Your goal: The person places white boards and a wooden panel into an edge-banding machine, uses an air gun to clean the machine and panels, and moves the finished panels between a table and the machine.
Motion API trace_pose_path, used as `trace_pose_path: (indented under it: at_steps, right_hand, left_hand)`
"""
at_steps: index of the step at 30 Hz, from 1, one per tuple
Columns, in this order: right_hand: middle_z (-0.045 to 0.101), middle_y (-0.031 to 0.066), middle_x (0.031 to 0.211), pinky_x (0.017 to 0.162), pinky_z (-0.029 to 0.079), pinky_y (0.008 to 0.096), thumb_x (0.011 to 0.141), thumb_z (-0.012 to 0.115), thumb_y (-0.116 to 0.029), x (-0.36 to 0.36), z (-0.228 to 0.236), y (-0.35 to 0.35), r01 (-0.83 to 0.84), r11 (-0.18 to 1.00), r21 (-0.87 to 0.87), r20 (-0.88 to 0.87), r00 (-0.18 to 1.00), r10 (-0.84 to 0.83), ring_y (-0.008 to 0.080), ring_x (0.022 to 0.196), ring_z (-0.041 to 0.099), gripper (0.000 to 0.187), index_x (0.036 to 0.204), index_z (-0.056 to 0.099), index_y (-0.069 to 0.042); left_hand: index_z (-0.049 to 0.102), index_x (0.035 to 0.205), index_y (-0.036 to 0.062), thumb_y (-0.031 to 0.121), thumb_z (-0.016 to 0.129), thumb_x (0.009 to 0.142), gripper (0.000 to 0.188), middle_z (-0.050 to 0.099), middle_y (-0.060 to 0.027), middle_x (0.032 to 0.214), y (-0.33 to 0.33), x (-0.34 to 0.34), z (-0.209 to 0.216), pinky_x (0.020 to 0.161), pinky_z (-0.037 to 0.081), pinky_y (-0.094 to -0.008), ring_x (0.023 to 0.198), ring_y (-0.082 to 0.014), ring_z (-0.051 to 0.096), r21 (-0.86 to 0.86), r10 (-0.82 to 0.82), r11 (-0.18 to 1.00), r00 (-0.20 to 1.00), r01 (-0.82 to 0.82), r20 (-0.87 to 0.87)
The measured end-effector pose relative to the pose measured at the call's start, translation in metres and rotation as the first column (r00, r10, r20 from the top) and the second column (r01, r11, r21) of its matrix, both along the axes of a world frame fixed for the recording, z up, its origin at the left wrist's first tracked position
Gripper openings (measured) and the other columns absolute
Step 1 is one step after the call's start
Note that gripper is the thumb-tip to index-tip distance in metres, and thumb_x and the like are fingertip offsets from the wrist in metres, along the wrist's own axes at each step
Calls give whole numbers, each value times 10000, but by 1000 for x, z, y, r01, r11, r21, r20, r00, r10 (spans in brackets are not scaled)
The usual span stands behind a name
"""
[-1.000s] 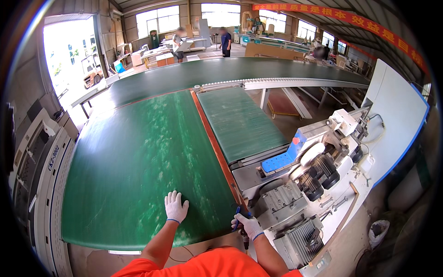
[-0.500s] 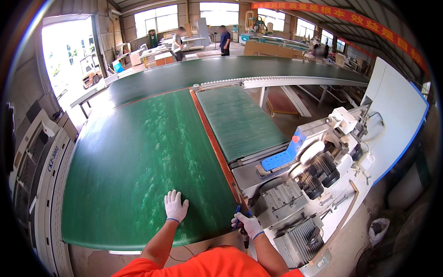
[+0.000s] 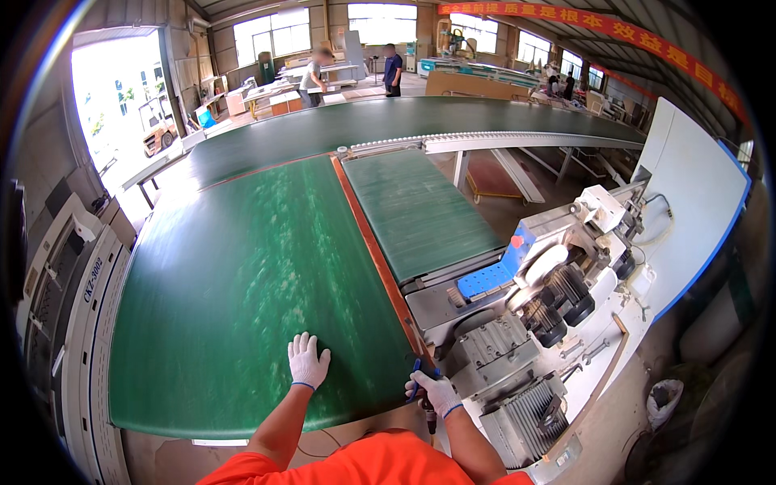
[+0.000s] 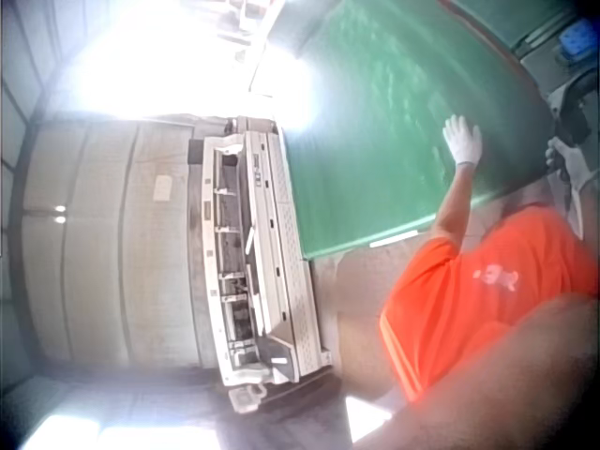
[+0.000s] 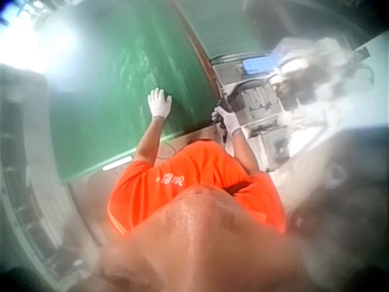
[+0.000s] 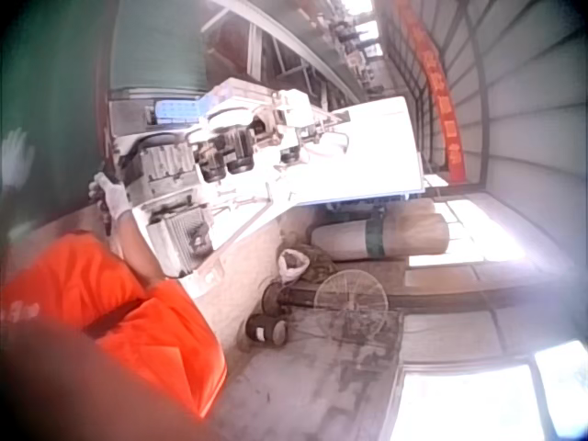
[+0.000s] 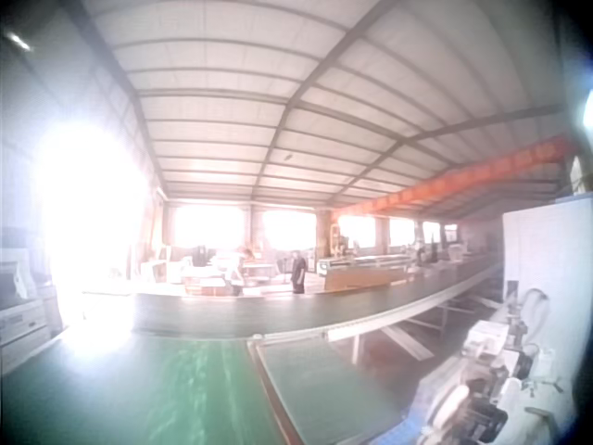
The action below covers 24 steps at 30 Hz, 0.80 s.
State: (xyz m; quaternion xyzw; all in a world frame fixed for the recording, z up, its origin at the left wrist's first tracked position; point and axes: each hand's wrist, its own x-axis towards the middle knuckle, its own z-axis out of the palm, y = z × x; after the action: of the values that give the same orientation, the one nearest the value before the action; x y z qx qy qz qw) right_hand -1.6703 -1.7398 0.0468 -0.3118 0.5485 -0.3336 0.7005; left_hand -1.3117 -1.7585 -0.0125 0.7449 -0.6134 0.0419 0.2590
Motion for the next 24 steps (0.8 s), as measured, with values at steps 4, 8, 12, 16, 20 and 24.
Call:
trace_pose_path:
  at_steps: [4,8,12,16,20,24]
  right_hand:
    - [786,71,951,559,502,321,1020,691,-355,1,1,1,-4,1000,-3,-3,1000,4,187,797,770,311,1127,711,-63]
    - [787,71,949,555,500,319,1019,690,-361,3,3,3,-7,1000,-18,-2,1000,7,188,800,770,320,1127,708,-60]
    - [776,85,943,633,558,341,1024,694,-319,-4,3,-1,4,999,-45,35,999,-2,198,798,762,298,1141,703,-45]
    - [762,102,943,747,601,364,1019,715,-269,1,-22,-5,24,1000,-7,89,996,-23,213,795,750,279,1136,702,-15]
    - [762,109,901,694,587,349,1008,729,-295,-8,-13,5,3,1000,-6,-13,1000,-3,212,739,744,296,1078,712,-8]
    - [729,57,788,474,452,311,1001,716,-363,-21,-1,27,159,987,-19,-131,978,-160,146,604,677,319,947,711,-49]
  left_hand:
    - [608,1382,-2,396,676,926,609,534,-244,1528,2,1,0,1249,253,-588,1471,-451,413,20,0,1000,1000,1,-10]
    - [602,1390,0,393,675,926,613,530,-244,1532,4,3,-2,1248,255,-589,1472,-453,411,23,-1,1000,1000,1,-4]
    - [614,1357,6,380,678,918,580,545,-236,1507,-5,-3,2,1240,269,-587,1454,-446,429,-24,-13,1000,1000,13,6]
    - [604,1355,12,343,677,923,550,533,-232,1510,5,2,5,1240,275,-574,1457,-436,419,4,-14,1000,1000,14,15]
    - [588,1396,2,394,695,914,630,512,-243,1538,-8,-1,6,1242,267,-574,1453,-440,417,52,-21,998,1000,21,-11]
    - [581,1394,-22,402,729,892,673,502,-275,1533,-39,-30,28,1226,295,-543,1445,-444,421,56,-106,992,982,116,-155]
